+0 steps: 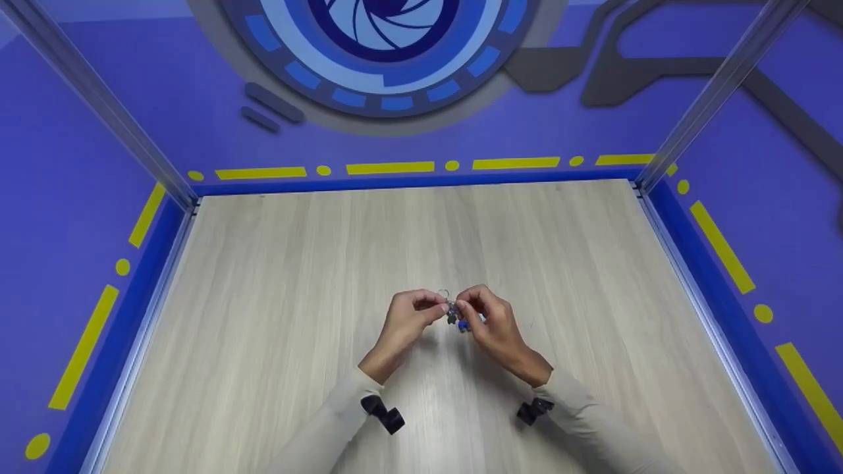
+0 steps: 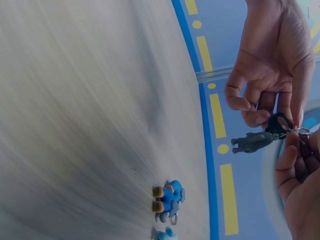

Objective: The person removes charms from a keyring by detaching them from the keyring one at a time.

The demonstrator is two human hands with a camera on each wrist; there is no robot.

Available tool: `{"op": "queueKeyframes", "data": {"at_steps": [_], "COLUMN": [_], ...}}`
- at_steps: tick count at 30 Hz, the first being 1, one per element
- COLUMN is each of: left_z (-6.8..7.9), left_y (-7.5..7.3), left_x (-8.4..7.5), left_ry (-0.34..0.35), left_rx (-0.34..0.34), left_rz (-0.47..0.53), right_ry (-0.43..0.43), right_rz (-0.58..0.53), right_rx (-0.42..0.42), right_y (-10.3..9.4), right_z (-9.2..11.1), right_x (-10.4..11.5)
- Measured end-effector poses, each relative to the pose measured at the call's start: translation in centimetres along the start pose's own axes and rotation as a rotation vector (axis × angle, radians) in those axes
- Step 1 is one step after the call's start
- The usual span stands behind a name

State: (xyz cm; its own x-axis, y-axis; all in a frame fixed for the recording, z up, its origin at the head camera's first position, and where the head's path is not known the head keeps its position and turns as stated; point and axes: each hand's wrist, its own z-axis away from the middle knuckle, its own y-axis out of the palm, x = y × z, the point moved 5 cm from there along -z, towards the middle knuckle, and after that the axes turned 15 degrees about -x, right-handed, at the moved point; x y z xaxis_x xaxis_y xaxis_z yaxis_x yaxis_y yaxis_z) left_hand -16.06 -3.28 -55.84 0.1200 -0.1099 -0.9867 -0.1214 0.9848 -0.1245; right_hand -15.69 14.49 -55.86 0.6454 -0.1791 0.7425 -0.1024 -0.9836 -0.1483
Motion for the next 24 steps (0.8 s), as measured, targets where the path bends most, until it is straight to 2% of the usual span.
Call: {"op": "queueKeyframes", "data": {"at_steps": [5,11,14,18,24], "left_z": [0.0,0.1,0.2,0.4,0.8], "left_y": [-0.1,-0.3,-0.4,-0.4,-0.3], "left_x": [0.1,-0.3,-0.7,-1.4,-2.2], "left_ry": [0.011,0.093,0.149,0.264,0.423], "left_rx": [-0.039,-0.099,-0.123,-0.145,-0.172], "left_rz": [0.011,-0.041,-0.095,-0.165,-0.276], "right_ry": [0.003,0.025,0.036,0.041,-0.005], "right_rz": [0.004,0.021,0.038,0.071,0.091], "right_rx": [-0.013,-0.002,0.007,0.021,0.046], "right_y": [0.0,-0.2,-0.3,-0.4,-0.3], "right_z": [0.0,0.0,0.0,0.0,-0.1], "right_x": [-0.1,-0.5,-0.6,-0.5,-0.2]}}
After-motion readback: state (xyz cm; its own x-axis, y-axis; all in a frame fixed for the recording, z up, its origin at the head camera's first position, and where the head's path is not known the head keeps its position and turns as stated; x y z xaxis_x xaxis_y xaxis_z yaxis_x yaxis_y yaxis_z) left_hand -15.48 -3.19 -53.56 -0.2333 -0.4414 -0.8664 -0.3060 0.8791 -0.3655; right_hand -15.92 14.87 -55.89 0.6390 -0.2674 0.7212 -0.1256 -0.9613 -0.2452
